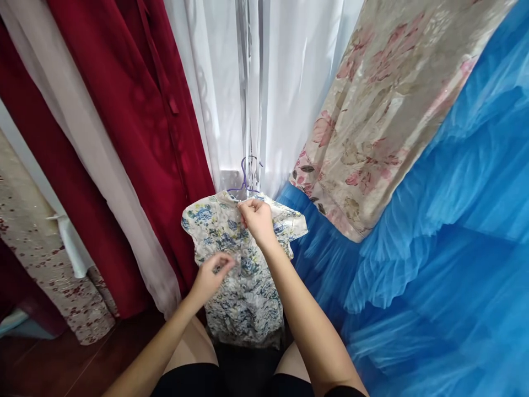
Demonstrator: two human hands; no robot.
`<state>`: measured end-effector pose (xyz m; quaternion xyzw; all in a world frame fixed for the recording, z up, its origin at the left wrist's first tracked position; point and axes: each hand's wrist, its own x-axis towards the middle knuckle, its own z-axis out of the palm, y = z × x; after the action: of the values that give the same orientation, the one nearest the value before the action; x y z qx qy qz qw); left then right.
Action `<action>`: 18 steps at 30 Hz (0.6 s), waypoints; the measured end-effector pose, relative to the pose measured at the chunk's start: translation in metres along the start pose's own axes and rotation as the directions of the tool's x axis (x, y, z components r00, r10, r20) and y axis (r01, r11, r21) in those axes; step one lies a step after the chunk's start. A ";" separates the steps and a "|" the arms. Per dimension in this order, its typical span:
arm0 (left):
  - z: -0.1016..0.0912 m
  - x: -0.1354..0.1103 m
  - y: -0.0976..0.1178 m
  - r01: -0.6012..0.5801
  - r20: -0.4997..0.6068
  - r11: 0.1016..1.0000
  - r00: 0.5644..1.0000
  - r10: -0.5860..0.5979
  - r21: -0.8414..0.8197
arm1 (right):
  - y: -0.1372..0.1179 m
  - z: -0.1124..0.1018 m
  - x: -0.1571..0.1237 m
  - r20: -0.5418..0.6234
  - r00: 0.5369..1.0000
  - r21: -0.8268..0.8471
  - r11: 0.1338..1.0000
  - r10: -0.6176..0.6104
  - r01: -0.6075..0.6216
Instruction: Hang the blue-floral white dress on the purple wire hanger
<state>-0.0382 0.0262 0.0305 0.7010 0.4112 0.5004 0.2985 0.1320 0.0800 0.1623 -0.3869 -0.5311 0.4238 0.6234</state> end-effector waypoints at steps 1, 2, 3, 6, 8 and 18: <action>-0.005 0.017 0.014 -0.056 -0.087 0.998 0.995 0.054 -0.011 | 0.001 -0.001 -0.004 0.014 1.000 -0.032 0.999 -0.018 0.018; -0.009 0.034 0.029 -0.122 -0.170 0.992 0.979 0.114 -0.034 | 0.002 -0.001 -0.007 0.026 0.999 -0.058 0.998 -0.032 0.034; -0.013 0.051 0.044 -0.189 -0.211 0.982 0.961 0.179 -0.029 | 0.002 -0.002 -0.010 0.039 0.998 -0.075 0.996 -0.046 0.049; -0.020 0.095 0.080 -0.346 -0.132 0.921 0.919 0.371 0.176 | 0.006 -0.002 -0.011 0.068 0.994 -0.093 0.992 -0.081 0.088; -0.021 0.114 0.090 -0.402 -0.047 0.856 0.897 0.440 0.325 | 0.011 -0.002 -0.010 0.058 0.995 -0.108 0.990 -0.085 0.091; -0.033 0.130 0.085 -0.516 0.185 0.720 0.852 0.491 0.465 | 0.027 0.000 -0.008 -0.033 0.995 -0.086 0.993 -0.089 0.086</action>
<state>-0.0250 0.0989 0.1709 0.8504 0.3127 0.4220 -0.0298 0.1281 0.0814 0.1342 -0.3972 -0.5534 0.3658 0.6341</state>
